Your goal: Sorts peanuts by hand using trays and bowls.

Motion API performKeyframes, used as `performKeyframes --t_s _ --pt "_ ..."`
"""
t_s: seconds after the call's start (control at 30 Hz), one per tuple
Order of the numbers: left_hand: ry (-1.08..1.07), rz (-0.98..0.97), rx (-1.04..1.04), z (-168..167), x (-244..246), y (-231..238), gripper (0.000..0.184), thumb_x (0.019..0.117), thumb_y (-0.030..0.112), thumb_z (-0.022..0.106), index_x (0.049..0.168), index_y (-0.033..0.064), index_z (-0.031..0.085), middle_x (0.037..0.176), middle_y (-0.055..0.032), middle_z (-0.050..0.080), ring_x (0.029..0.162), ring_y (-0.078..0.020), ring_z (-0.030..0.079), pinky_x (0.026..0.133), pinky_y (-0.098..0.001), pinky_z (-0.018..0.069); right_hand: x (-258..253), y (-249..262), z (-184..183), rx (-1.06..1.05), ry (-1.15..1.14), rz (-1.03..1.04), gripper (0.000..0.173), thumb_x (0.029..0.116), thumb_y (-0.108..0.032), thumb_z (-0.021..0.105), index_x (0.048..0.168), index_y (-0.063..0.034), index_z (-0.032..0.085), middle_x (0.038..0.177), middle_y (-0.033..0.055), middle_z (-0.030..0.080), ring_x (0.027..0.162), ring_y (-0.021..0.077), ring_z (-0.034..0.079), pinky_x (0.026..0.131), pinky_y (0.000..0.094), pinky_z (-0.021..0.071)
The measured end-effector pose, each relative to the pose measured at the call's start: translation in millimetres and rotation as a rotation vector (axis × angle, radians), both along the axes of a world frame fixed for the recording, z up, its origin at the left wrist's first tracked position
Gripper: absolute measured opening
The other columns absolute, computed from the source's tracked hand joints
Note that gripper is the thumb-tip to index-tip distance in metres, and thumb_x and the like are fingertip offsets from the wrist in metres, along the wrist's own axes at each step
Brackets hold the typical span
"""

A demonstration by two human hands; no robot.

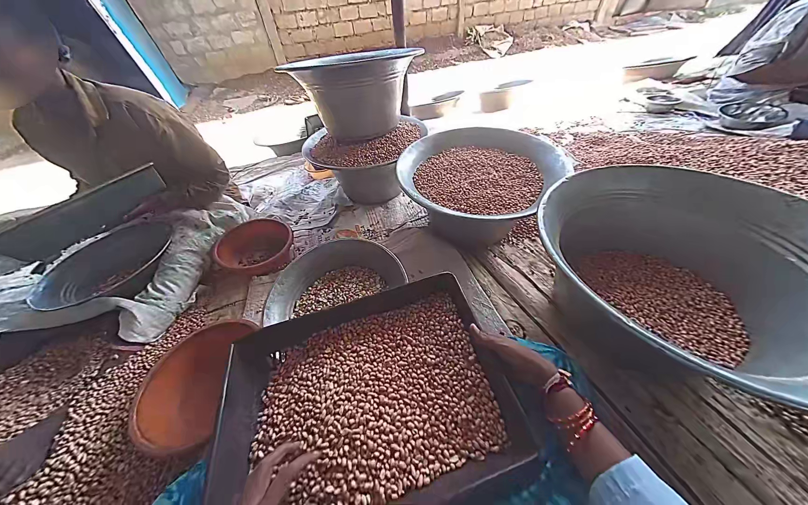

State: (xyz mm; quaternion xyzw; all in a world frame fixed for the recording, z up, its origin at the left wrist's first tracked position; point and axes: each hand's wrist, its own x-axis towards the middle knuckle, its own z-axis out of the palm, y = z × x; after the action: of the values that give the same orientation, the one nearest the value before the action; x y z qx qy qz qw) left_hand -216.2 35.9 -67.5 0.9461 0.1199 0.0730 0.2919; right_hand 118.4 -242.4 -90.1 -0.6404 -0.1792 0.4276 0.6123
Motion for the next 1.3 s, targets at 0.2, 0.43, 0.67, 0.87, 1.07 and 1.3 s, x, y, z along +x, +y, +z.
performKeyframes --t_s 0.2,0.43,0.67,0.87,1.07,1.3 --pt "0.209 0.202 0.204 -18.4 99.7 18.7 0.086 0.0943 0.029 0.065 0.159 -0.0096 0.022 0.164 -0.0387 0.009 0.153 -0.0556 0.012 0.121 -0.0692 0.011 5.6 2.6 -4.7 -0.103 0.017 0.0 0.051 0.1099 -0.047 0.039 0.144 -0.01 0.048 0.117 0.0037 0.067 0.099 0.0078 0.066 0.088 0.0309 0.0558" --pt "0.452 0.039 0.149 2.7 218.8 -59.7 0.079 0.101 0.06 0.052 0.165 0.0215 0.025 0.172 -0.0188 0.012 0.156 -0.0481 0.006 0.119 -0.0701 0.0174 2.6 2.5 -1.4 -0.158 0.074 -0.021 0.049 0.1104 -0.048 0.038 0.14 -0.0111 0.051 0.112 0.0038 0.066 0.097 0.0083 0.066 0.085 0.0311 0.056" --pt "0.263 -0.436 0.333 -15.1 141.9 -85.4 0.059 0.0949 0.048 0.065 0.146 0.018 0.06 0.163 -0.0084 0.042 0.154 -0.0424 0.025 0.115 -0.0769 0.0161 10.0 1.2 -10.6 0.009 0.103 0.001 0.052 0.1112 -0.049 0.024 0.135 -0.0134 0.054 0.108 0.0005 0.069 0.096 0.0067 0.068 0.084 0.0295 0.0583" --pt "-0.045 -0.363 0.454 -33.0 75.7 21.3 0.024 0.0711 0.013 0.08 0.093 0.003 0.08 0.148 -0.0201 0.057 0.14 -0.0552 0.044 0.106 -0.0856 0.0183 15.4 9.1 -8.4 -0.013 0.134 -0.007 0.052 0.1119 -0.049 0.026 0.141 -0.0143 0.052 0.115 0.0022 0.068 0.101 0.0078 0.068 0.088 0.0309 0.0573" --pt "-0.031 -0.038 0.587 -38.8 146.6 51.2 0.077 0.0503 0.005 0.086 0.126 0.0019 0.073 0.149 -0.0306 0.051 0.136 -0.0621 0.042 0.11 -0.0743 0.0299 16.3 9.9 -8.4 -0.023 0.175 -0.025 0.044 0.1109 -0.048 0.034 0.131 -0.0165 0.057 0.105 -0.0007 0.07 0.093 0.0061 0.069 0.082 0.0286 0.0586" --pt "0.384 -0.105 0.223 -7.9 225.1 -66.2 0.06 0.0945 0.035 0.066 0.146 0.0054 0.057 0.166 -0.021 0.029 0.153 -0.0494 0.019 0.114 -0.0654 0.0314 12.2 7.3 -10.3 -0.054 0.156 -0.045 0.046 0.1103 -0.048 0.035 0.133 -0.0144 0.056 0.107 0.0009 0.07 0.093 0.0075 0.069 0.083 0.0307 0.0587"
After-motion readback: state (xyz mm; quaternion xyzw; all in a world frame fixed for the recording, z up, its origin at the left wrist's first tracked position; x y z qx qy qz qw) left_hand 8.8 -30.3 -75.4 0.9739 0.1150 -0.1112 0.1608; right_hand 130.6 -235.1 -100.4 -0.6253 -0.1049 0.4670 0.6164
